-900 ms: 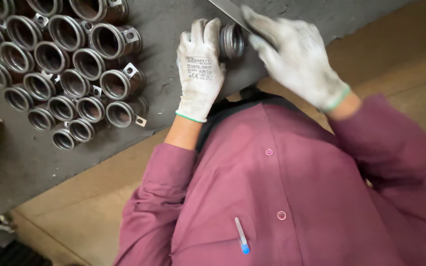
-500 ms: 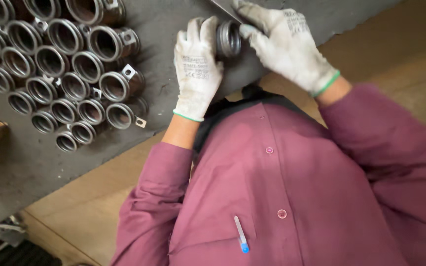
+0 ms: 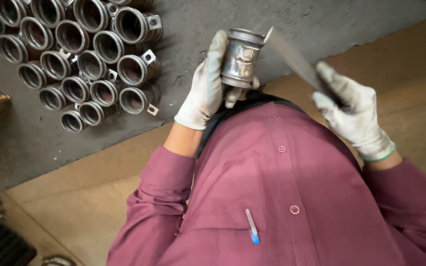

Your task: The person picks up cylindrical metal bushing parts one at a time from a pile on the workbench and files their edges with a flat file held in the right hand while steadying the part with the left hand. Filed parts are placed into a growing grid arrangement on the bench.

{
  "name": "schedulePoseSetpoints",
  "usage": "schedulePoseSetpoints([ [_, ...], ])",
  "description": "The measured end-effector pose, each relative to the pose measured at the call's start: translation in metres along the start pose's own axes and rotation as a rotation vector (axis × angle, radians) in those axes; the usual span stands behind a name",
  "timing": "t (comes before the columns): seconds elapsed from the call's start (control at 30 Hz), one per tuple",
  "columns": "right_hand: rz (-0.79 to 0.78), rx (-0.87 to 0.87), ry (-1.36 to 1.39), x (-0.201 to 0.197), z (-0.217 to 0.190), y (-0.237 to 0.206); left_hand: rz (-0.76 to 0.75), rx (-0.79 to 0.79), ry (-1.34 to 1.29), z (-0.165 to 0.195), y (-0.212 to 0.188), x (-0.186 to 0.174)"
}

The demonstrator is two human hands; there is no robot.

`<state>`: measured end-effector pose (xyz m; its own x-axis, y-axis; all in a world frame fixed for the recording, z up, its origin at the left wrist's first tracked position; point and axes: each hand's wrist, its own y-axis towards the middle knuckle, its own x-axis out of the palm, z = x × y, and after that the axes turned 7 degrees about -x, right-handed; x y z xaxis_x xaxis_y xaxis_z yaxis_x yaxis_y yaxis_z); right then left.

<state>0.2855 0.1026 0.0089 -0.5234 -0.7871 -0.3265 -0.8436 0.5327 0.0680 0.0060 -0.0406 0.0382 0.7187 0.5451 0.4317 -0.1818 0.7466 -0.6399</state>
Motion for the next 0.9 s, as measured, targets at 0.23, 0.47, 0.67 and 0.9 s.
schedulePoseSetpoints([
  [0.23, -0.174, -0.324, -0.404, -0.009, -0.039, 0.024, 0.037, 0.119, -0.055, -0.012, 0.000, 0.004],
  [0.47, -0.255, -0.465, -0.567, -0.006, -0.063, 0.055, -0.092, 0.101, 0.076, -0.023, 0.006, 0.028],
  [0.67, -0.200, -0.468, -0.853, -0.026, -0.024, 0.040, -0.127, -0.018, -0.147, 0.005, -0.009, 0.011],
  [0.9, -0.017, -0.340, -0.610, -0.008, -0.026, 0.025, -0.164, 0.008, -0.236, 0.003, -0.012, 0.006],
])
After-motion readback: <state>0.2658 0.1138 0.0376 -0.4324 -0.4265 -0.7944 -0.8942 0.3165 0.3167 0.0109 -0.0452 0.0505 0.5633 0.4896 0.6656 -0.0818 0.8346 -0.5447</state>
